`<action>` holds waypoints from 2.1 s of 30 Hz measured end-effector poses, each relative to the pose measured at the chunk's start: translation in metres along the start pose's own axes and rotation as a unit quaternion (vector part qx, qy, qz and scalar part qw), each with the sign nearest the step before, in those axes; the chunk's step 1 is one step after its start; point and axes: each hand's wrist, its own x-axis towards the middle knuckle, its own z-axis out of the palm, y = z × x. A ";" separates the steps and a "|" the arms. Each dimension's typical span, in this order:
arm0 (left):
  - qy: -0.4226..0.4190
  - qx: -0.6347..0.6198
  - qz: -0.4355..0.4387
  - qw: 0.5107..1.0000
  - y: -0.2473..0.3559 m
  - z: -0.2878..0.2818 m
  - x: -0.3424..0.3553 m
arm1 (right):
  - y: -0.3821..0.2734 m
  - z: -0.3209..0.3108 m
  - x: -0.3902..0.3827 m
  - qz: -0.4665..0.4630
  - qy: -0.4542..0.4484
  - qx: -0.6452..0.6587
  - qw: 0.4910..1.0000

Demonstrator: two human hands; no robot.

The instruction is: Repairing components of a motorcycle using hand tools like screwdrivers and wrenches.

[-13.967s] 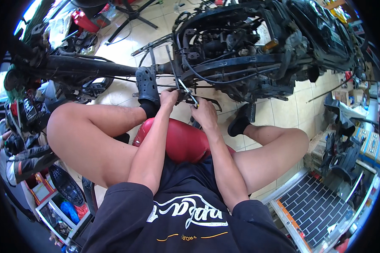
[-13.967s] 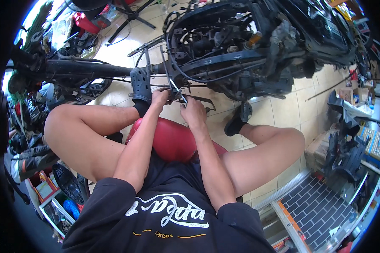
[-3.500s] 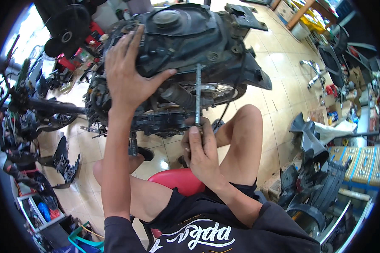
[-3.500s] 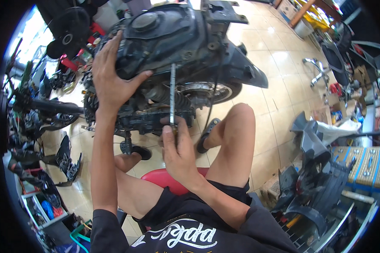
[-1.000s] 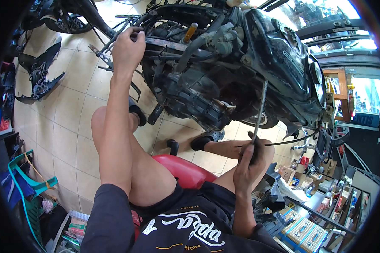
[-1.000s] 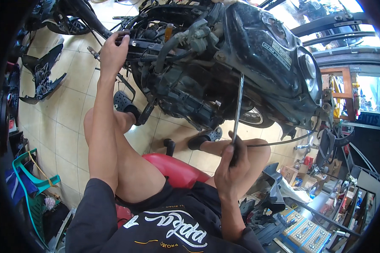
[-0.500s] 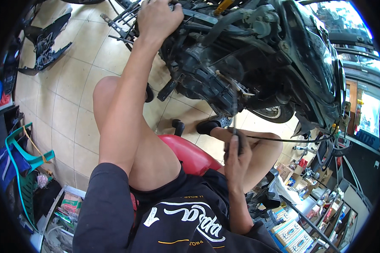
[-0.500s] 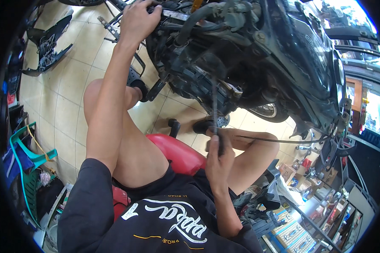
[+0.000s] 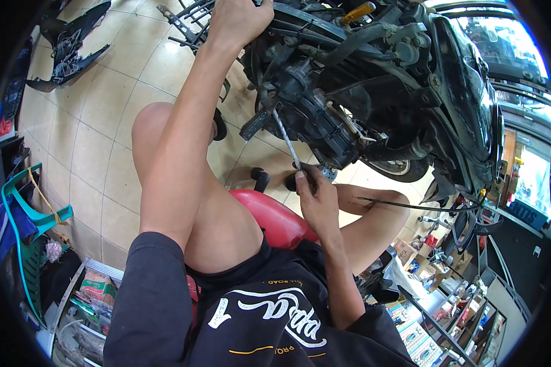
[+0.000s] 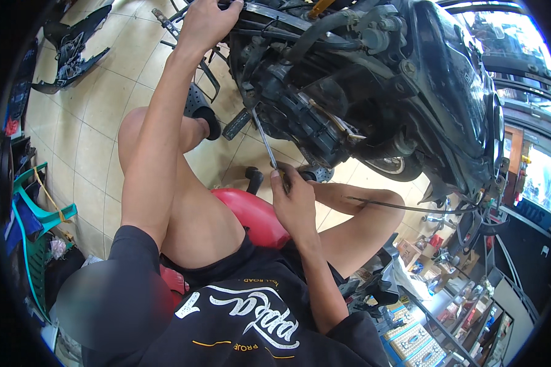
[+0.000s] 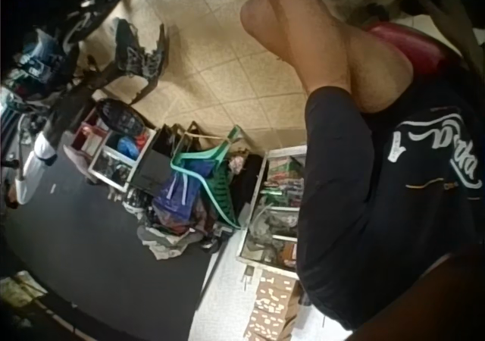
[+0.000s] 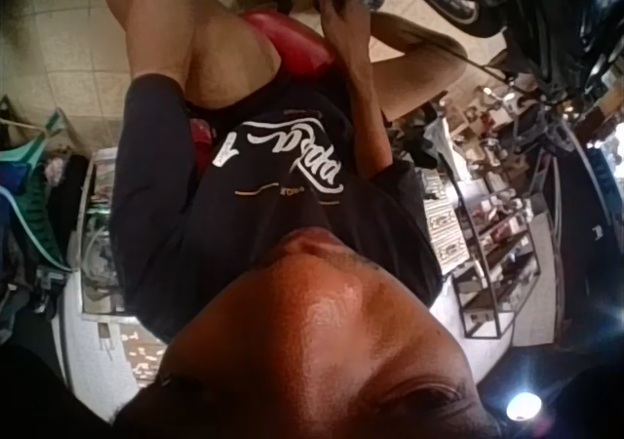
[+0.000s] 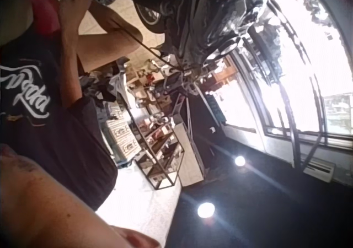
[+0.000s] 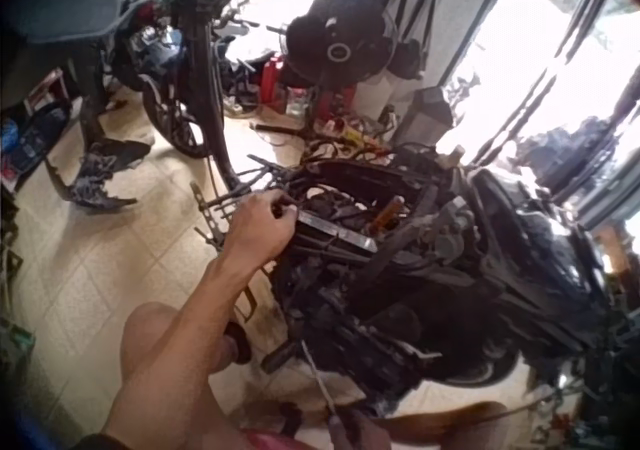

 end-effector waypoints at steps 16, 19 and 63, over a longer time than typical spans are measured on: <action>0.012 0.019 -0.022 1.000 -0.003 -0.006 -0.002 | 0.038 0.041 0.001 -0.022 0.055 0.040 0.997; -0.021 -0.002 -0.045 0.999 0.004 -0.005 -0.004 | 0.038 0.033 -0.003 -0.014 0.058 0.044 0.997; -0.028 0.004 -0.375 0.927 -0.133 0.138 -0.160 | 0.146 0.035 0.020 0.078 0.178 0.224 0.955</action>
